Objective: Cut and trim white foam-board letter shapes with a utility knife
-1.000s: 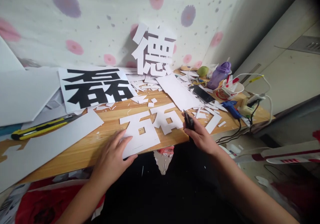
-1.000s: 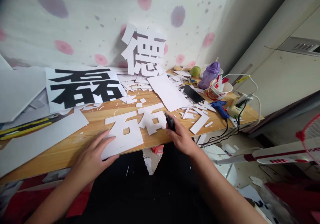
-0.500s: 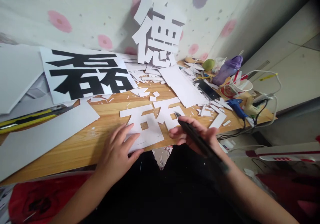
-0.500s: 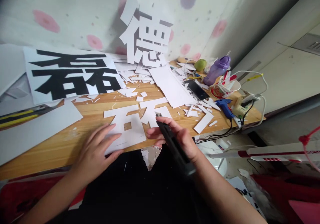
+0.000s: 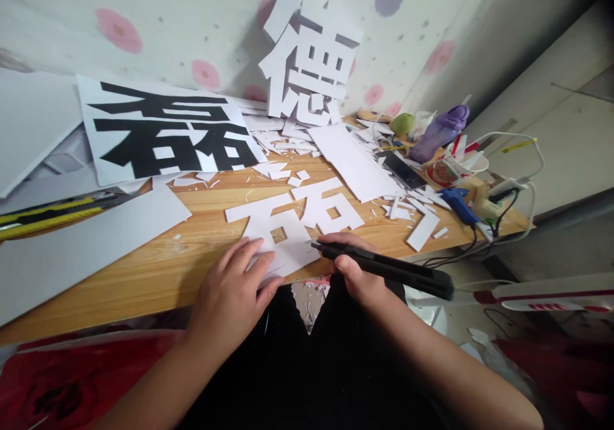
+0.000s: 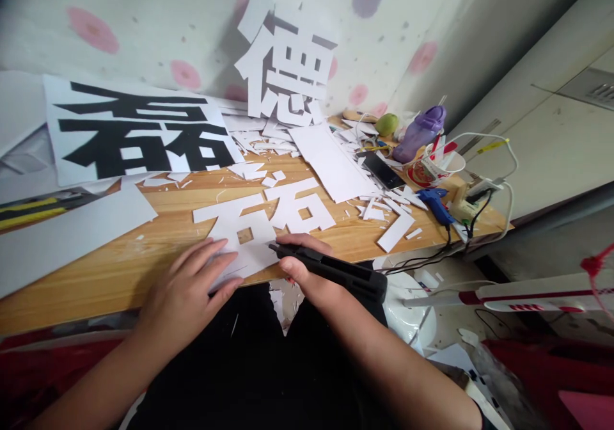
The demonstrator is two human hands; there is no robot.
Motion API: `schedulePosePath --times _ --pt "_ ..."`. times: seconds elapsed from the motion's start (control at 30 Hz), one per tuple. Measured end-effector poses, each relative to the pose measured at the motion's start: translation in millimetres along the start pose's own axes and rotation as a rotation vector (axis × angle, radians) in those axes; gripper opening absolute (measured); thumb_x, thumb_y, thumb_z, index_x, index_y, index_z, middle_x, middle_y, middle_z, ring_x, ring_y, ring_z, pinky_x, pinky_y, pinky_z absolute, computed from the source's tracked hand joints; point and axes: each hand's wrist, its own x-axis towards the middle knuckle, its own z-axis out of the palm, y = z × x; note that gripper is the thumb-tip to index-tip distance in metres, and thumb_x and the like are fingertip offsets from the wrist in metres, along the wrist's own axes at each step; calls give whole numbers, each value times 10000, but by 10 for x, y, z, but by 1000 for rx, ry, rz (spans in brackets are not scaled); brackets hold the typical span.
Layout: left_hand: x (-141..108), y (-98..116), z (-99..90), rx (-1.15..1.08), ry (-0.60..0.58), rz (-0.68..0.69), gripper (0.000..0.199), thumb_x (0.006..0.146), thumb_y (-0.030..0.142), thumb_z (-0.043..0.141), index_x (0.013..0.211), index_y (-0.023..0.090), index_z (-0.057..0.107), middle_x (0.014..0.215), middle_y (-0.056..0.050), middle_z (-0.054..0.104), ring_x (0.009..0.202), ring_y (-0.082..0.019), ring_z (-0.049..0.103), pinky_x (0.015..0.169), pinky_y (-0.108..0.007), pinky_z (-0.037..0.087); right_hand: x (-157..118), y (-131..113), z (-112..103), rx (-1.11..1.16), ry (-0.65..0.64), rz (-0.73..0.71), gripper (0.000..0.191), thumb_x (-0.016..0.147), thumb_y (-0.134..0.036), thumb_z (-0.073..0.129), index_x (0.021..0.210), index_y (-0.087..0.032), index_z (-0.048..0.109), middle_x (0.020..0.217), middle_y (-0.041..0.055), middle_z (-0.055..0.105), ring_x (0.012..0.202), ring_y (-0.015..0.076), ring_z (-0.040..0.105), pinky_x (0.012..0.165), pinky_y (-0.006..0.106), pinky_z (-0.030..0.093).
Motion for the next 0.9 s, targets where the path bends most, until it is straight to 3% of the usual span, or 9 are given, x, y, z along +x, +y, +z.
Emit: schedulePosePath --times 0.1,0.2,0.3,0.4,0.53,0.9 --pt "-16 68 -18 84 3 -14 269 860 394 597 1051 234 697 1230 -132 638 1120 -383 544 939 -528 447 53 -31 72 -149 52 -55 255 767 -435 699 930 -240 691 860 42 742 739 198 693 674 310 542" --pt "-4 130 -29 197 9 -12 256 841 402 619 1022 236 694 1203 -119 651 1013 -369 559 861 -523 447 95 4 149 -183 29 -165 219 748 -304 672 950 -238 619 813 26 739 662 172 684 619 284 532" --pt "29 164 -9 239 27 34 211 848 385 628 1004 257 687 1204 -104 653 1046 -360 555 925 -564 382 88 63 187 -330 40 -299 197 732 -216 626 923 -252 590 735 -4 717 587 153 663 578 271 522" --pt "52 151 45 141 37 107 187 864 356 618 1021 275 682 1219 -82 652 1138 -334 538 1007 -535 358 58 92 183 -479 76 -402 213 728 -215 624 934 -265 595 721 -10 709 603 163 673 590 279 535" --pt "43 106 106 49 -1 121 263 863 388 625 1101 289 678 1181 -69 671 1116 -314 560 954 -456 436 50 91 169 -523 56 -434 200 757 -251 631 954 -270 603 726 -4 716 623 175 690 583 282 547" --pt "6 89 140 52 -5 93 272 879 295 599 1138 304 680 1206 -43 678 1129 -317 563 970 -482 433 71 99 175 -542 4 -449 230 784 -240 641 1005 -279 594 730 -6 711 609 165 681 575 278 550"
